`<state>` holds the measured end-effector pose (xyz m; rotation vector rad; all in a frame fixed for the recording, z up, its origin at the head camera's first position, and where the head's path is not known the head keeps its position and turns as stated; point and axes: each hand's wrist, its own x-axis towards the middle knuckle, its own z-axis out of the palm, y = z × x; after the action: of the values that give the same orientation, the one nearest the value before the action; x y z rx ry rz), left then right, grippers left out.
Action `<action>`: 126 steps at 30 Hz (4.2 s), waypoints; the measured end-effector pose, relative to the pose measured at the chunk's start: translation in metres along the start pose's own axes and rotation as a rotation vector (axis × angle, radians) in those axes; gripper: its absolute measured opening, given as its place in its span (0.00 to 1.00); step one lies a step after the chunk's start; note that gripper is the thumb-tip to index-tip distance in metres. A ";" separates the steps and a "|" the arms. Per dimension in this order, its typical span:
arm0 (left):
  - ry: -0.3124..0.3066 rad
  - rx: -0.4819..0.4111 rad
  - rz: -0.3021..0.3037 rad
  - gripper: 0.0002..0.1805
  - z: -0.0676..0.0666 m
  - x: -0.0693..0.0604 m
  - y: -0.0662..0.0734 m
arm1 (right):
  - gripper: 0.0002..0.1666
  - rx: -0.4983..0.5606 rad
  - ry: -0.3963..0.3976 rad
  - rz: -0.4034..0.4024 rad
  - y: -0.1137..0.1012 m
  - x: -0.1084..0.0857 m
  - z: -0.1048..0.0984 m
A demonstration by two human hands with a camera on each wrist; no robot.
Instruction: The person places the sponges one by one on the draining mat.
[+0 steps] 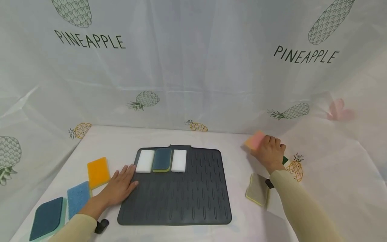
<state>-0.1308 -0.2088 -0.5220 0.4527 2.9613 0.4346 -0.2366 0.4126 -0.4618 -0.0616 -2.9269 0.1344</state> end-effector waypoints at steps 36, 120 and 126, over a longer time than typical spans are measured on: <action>-0.036 -0.002 -0.018 0.42 -0.005 0.001 0.004 | 0.49 0.091 -0.058 -0.675 -0.153 -0.026 0.010; -0.011 0.004 -0.001 0.41 -0.003 -0.001 0.000 | 0.32 -0.002 -0.053 -0.015 0.041 -0.059 -0.038; -0.022 0.009 -0.006 0.41 -0.002 0.000 -0.001 | 0.30 -0.031 -0.096 0.014 0.058 -0.062 -0.025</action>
<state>-0.1318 -0.2100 -0.5201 0.4463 2.9439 0.4133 -0.1688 0.4688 -0.4563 -0.0830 -3.0247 0.0975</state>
